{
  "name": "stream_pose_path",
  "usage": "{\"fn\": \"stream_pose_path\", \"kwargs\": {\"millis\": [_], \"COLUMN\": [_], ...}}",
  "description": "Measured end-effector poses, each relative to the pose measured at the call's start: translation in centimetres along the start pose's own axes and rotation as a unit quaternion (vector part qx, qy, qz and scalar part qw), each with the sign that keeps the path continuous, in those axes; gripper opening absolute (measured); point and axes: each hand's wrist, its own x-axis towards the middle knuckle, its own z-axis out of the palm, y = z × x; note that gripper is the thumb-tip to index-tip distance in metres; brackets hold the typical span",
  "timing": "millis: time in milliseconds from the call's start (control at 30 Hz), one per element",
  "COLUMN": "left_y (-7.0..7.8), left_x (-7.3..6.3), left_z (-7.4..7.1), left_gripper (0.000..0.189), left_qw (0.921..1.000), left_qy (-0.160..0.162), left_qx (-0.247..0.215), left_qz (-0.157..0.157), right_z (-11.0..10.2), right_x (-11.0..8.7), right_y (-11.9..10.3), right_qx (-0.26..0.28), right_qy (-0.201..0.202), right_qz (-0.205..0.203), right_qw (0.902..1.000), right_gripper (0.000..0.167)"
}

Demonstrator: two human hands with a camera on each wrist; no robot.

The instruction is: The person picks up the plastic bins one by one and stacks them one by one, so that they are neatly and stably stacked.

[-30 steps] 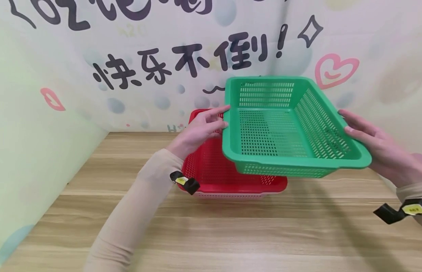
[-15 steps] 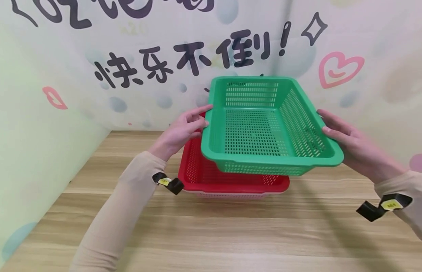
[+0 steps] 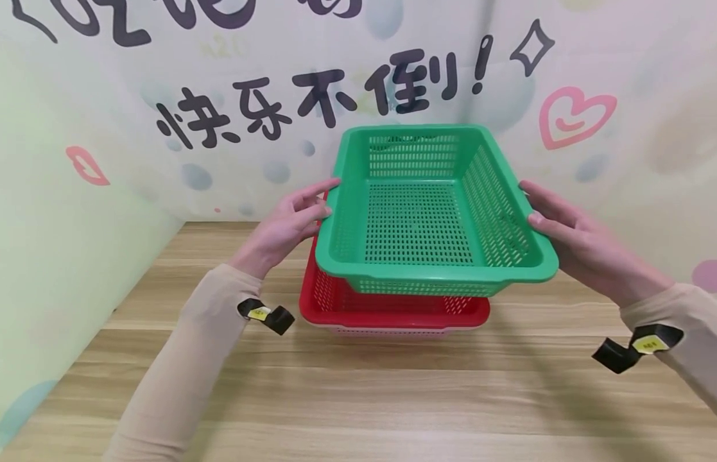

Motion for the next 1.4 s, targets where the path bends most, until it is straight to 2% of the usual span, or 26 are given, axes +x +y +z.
{"fn": "stream_pose_path", "kwargs": {"millis": [467, 867, 1100, 1200, 1333, 1400], "left_y": [-0.1, -0.9, -1.6, -1.9, -2.4, -2.6], "left_x": [-1.3, -2.2, -2.3, -2.3, -2.4, -2.5], "left_z": [-1.7, -2.7, -3.1, -3.3, -3.5, -3.6], "left_gripper": [0.053, 0.053, 0.053, 0.053, 0.055, 0.055], "left_qw": [0.9998, 0.9987, 0.9943, 0.9926, 0.9901, 0.9885], "left_qy": [0.008, 0.001, 0.003, 0.003, -0.002, -0.008], "left_qx": [0.016, 0.046, 0.098, 0.110, 0.123, 0.131], "left_qz": [-0.008, -0.022, -0.040, -0.051, -0.067, -0.075], "right_z": [1.2, 2.0, 2.0, 2.0, 2.2, 2.2], "right_x": [0.6, 0.8, 1.2, 1.3, 1.3, 1.3], "right_y": [0.6, 1.2, 2.4, 2.9, 3.4, 3.6], "right_qx": [-0.004, -0.078, -0.110, -0.154, -0.219, -0.232], "right_qy": [-0.013, -0.013, -0.024, -0.021, -0.008, -0.003], "right_qz": [0.012, 0.072, 0.065, 0.066, 0.073, 0.077], "right_qw": [0.9998, 0.9942, 0.9915, 0.9856, 0.9730, 0.9696], "right_gripper": [0.061, 0.061, 0.065, 0.065, 0.067, 0.068]}}
